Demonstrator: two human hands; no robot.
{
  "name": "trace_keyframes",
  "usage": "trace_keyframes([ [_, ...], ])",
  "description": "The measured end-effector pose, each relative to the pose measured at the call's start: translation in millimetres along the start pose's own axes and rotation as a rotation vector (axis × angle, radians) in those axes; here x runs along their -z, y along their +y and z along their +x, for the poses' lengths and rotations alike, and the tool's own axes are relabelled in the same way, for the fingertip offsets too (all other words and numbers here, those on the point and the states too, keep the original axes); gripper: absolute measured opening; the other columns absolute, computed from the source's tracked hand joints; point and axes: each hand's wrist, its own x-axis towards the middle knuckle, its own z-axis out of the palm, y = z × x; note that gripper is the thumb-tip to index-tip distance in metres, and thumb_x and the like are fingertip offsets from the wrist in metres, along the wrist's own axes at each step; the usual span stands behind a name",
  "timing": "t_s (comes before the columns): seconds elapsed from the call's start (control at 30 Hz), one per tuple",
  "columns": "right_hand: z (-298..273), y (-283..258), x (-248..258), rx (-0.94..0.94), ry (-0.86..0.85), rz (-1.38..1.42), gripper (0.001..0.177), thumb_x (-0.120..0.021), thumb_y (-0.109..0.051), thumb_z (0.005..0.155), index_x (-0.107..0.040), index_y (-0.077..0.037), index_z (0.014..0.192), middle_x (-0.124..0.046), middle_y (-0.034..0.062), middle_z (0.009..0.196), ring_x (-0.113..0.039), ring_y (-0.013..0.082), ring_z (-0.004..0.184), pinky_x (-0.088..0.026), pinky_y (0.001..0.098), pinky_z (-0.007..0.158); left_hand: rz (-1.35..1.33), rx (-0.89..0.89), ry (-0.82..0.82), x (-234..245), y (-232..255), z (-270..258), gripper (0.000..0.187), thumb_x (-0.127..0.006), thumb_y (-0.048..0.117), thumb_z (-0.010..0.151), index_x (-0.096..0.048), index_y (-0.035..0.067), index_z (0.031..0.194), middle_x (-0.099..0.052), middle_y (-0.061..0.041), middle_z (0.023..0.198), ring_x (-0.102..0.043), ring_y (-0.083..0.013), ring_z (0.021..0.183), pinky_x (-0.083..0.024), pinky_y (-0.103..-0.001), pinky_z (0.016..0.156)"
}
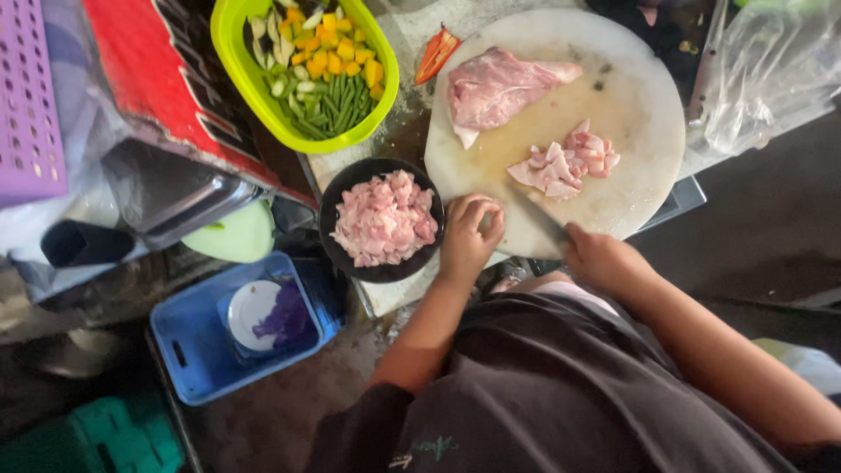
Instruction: The person cuts raw pork into small pieces on a white cutting board using a knife, then transfers the pieces into a black bowl. The person repeats this process with additional pork pieces throughout the clip.
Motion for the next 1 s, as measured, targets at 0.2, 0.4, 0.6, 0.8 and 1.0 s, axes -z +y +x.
trace_keyframes([
  [0.2, -1.1, -23.7, 26.2, 0.064, -0.035, -0.112, 0.026, -0.049, -0.024, 0.098, -0.053, -0.004, 0.115, -0.072, 0.0167, 0.089, -0.073, 0.0371, 0.072, -0.058, 0.0511, 0.062, -0.086, -0.03, 0.026, 6.0, 6.0, 3.0, 0.01, -0.075, 0.006, 0.09, -0.067, 0.007, 0.096, -0.066, -0.011, 0.109, -0.063, -0.0324, 0.107, -0.052, -0.041, 0.094],
  [0.4, -12.5, -58.4, 52.4, -0.017, -0.081, -0.048, 0.033, -0.047, -0.029, 0.101, -0.046, -0.006, 0.124, -0.075, 0.0144, 0.078, -0.074, 0.0362, 0.072, -0.057, 0.0501, 0.064, -0.045, -0.01, 0.013, 7.0, 2.6, -2.4, 0.012, -0.075, 0.006, 0.089, -0.065, 0.005, 0.096, -0.065, -0.01, 0.103, -0.061, -0.0321, 0.102, -0.052, -0.042, 0.092],
  [0.6, 6.8, -58.0, 44.3, -0.006, -0.051, -0.017, 0.032, -0.048, -0.03, 0.1, -0.046, -0.005, 0.119, -0.073, 0.0166, 0.076, -0.073, 0.0382, 0.069, -0.056, 0.052, 0.064, -0.036, -0.011, 0.039, 4.0, -0.5, -1.3, 0.013, -0.075, 0.005, 0.087, -0.064, 0.007, 0.095, -0.065, -0.009, 0.102, -0.061, -0.0333, 0.102, -0.052, -0.042, 0.091],
  [0.8, 31.5, -67.8, 43.8, 0.074, 0.036, 0.024, 0.026, -0.05, -0.03, 0.099, -0.049, -0.007, 0.111, -0.072, 0.0183, 0.079, -0.071, 0.0401, 0.072, -0.055, 0.0539, 0.066, -0.021, -0.016, 0.048, 3.3, 3.1, 0.7, 0.016, -0.076, 0.005, 0.085, -0.062, 0.007, 0.094, -0.065, -0.008, 0.103, -0.061, -0.0332, 0.104, -0.052, -0.042, 0.092],
  [1.0, 11.2, -58.5, 50.4, -0.009, -0.108, 0.096, 0.033, -0.05, -0.03, 0.098, -0.048, -0.007, 0.121, -0.073, 0.0193, 0.082, -0.071, 0.0423, 0.075, -0.055, 0.0552, 0.071, -0.01, -0.004, 0.02, 4.0, -1.1, 0.5, 0.018, -0.077, 0.004, 0.082, -0.062, 0.007, 0.092, -0.065, -0.01, 0.1, -0.06, -0.0336, 0.1, -0.051, -0.042, 0.089],
])
